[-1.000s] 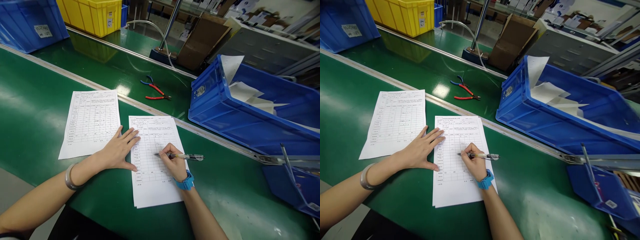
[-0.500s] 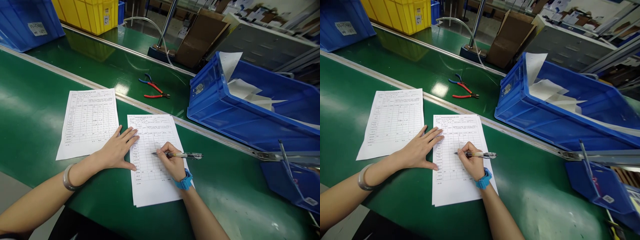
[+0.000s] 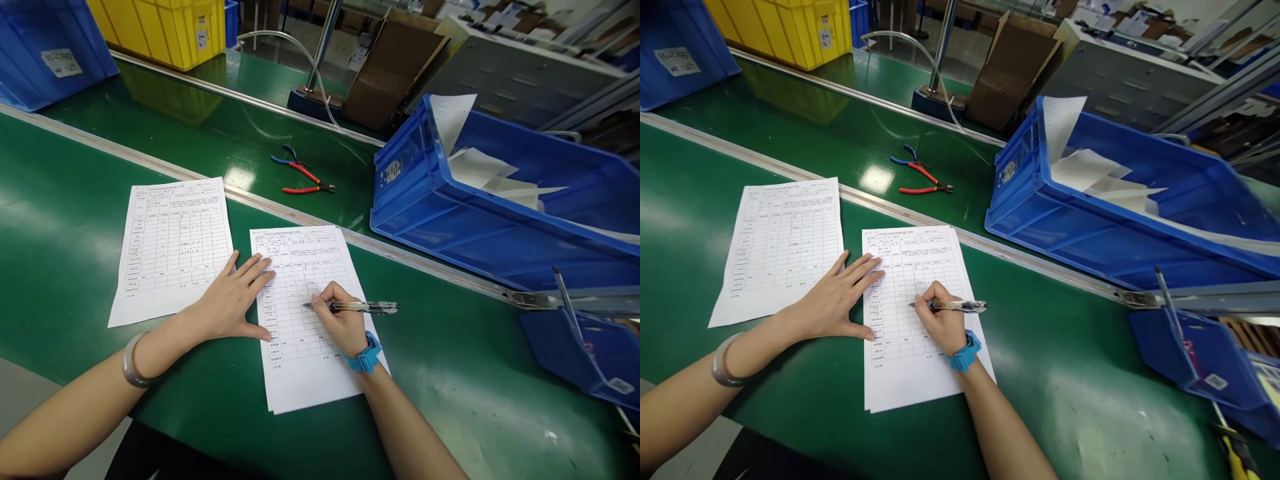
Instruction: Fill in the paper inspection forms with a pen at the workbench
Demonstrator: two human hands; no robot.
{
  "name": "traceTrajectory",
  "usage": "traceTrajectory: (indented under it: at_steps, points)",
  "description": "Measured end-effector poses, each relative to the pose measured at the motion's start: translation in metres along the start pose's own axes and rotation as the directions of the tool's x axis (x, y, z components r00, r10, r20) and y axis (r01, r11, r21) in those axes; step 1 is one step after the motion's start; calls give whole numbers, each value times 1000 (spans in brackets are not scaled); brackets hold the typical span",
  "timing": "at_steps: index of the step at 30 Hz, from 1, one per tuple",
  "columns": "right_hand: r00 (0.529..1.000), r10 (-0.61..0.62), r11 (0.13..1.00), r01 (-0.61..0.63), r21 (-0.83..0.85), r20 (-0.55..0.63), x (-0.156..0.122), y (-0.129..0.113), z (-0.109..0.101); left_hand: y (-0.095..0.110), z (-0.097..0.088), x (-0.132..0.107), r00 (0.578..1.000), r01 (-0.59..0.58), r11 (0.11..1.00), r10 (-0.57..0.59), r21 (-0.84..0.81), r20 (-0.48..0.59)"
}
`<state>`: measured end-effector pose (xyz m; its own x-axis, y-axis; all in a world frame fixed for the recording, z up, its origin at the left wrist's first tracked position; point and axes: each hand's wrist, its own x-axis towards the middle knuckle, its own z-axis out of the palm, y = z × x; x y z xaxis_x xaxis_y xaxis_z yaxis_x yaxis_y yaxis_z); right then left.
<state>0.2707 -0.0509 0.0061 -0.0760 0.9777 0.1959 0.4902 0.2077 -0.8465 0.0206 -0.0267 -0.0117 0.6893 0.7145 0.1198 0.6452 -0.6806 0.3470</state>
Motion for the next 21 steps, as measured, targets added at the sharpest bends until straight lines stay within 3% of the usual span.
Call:
traceTrajectory:
  at_steps: [8,21]
  points:
    - [993,35,999,-36,10,111,2,-1,1,0,-1,0,1000,-12,1000,12,10,-3]
    - [988,19,1000,-21,9,155,2,0,3,-1,-3,0,1000,-21,1000,20,16,6]
